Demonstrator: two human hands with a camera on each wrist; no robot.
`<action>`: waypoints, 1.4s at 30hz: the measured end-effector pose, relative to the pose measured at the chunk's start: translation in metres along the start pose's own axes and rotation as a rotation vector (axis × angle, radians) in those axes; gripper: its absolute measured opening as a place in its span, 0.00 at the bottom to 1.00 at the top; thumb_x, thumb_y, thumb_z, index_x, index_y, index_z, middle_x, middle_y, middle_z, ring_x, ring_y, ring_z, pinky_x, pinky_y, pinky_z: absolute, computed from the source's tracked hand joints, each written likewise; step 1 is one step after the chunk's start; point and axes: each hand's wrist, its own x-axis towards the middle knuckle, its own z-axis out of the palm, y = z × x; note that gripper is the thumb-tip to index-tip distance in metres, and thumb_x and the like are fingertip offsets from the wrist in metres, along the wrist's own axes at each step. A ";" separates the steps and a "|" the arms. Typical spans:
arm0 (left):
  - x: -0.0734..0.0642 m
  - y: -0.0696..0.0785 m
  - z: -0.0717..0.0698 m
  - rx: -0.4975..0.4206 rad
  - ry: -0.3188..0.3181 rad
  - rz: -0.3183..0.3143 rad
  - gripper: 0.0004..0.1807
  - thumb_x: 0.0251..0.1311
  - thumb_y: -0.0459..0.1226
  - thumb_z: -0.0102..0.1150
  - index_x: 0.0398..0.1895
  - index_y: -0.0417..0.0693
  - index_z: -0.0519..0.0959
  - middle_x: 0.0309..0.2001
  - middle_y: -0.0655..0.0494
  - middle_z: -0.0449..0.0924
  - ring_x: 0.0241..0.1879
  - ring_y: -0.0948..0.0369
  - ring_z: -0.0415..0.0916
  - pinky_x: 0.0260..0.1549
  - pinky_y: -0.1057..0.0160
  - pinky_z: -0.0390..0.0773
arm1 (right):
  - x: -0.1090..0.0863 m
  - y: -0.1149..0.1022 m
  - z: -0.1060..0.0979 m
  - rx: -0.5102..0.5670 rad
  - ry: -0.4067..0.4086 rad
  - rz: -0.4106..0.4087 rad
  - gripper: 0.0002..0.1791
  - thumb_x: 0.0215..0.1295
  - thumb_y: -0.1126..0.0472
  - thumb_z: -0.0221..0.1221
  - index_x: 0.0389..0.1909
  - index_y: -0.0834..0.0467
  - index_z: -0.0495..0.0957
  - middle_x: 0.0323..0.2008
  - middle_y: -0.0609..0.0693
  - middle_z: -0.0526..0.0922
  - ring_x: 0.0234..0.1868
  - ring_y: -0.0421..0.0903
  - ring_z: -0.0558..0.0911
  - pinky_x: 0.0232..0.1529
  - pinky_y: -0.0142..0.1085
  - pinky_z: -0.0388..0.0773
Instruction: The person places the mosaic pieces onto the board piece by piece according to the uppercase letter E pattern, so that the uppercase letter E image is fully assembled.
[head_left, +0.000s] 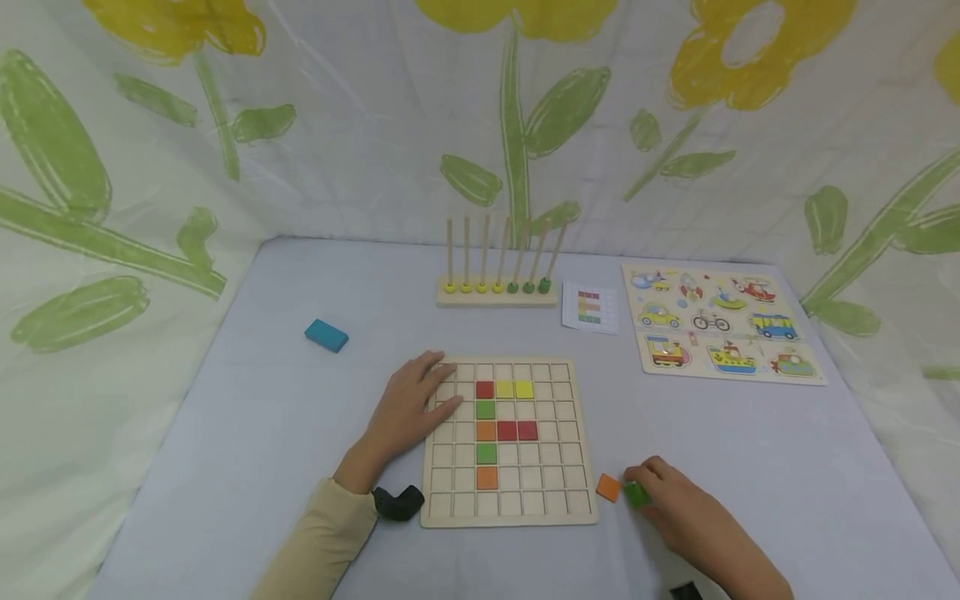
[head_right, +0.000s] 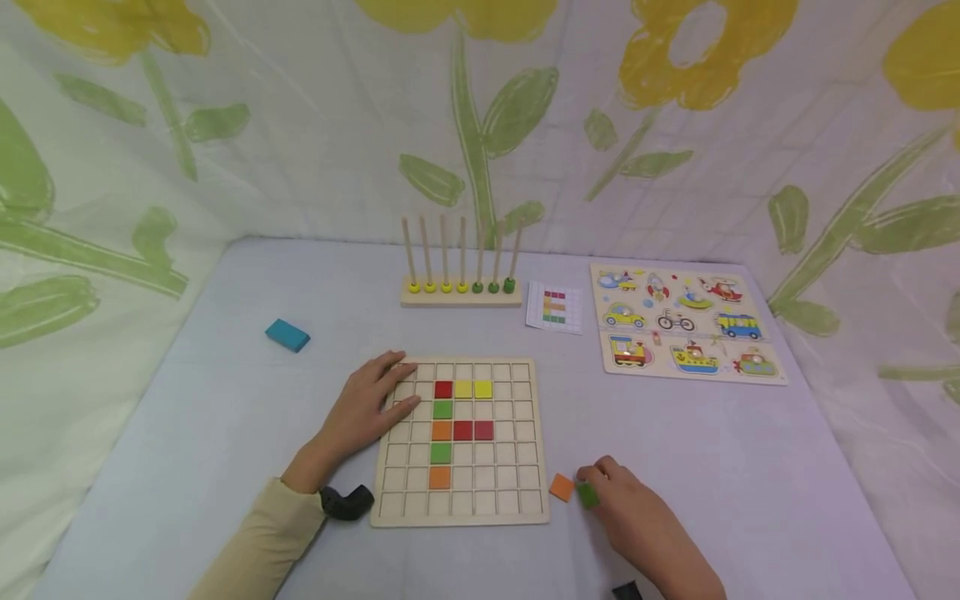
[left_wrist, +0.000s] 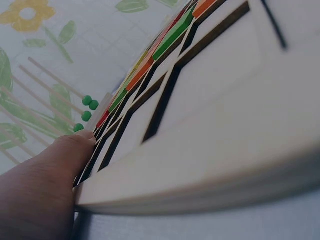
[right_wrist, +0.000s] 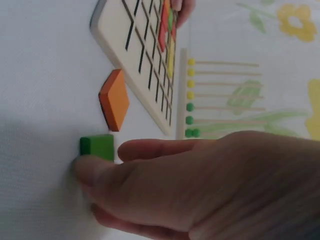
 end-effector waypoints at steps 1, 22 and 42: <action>0.000 0.000 0.000 -0.001 0.000 0.001 0.31 0.63 0.56 0.53 0.67 0.55 0.69 0.69 0.51 0.63 0.70 0.52 0.57 0.68 0.46 0.56 | 0.001 0.000 0.001 -0.004 0.010 -0.001 0.21 0.49 0.68 0.70 0.44 0.49 0.77 0.41 0.40 0.76 0.40 0.36 0.78 0.40 0.31 0.80; 0.000 0.002 -0.002 -0.013 0.036 0.026 0.30 0.62 0.53 0.56 0.66 0.53 0.70 0.68 0.49 0.65 0.69 0.50 0.59 0.67 0.45 0.58 | 0.007 0.000 0.007 -0.051 0.183 -0.046 0.21 0.46 0.67 0.73 0.42 0.54 0.79 0.39 0.40 0.76 0.37 0.34 0.77 0.39 0.29 0.80; 0.000 0.001 -0.001 -0.004 -0.001 0.010 0.30 0.64 0.56 0.53 0.66 0.56 0.70 0.69 0.51 0.62 0.71 0.52 0.56 0.68 0.45 0.56 | 0.058 -0.061 0.018 -0.044 0.191 -0.390 0.14 0.58 0.53 0.67 0.44 0.50 0.79 0.42 0.40 0.77 0.35 0.36 0.76 0.38 0.29 0.79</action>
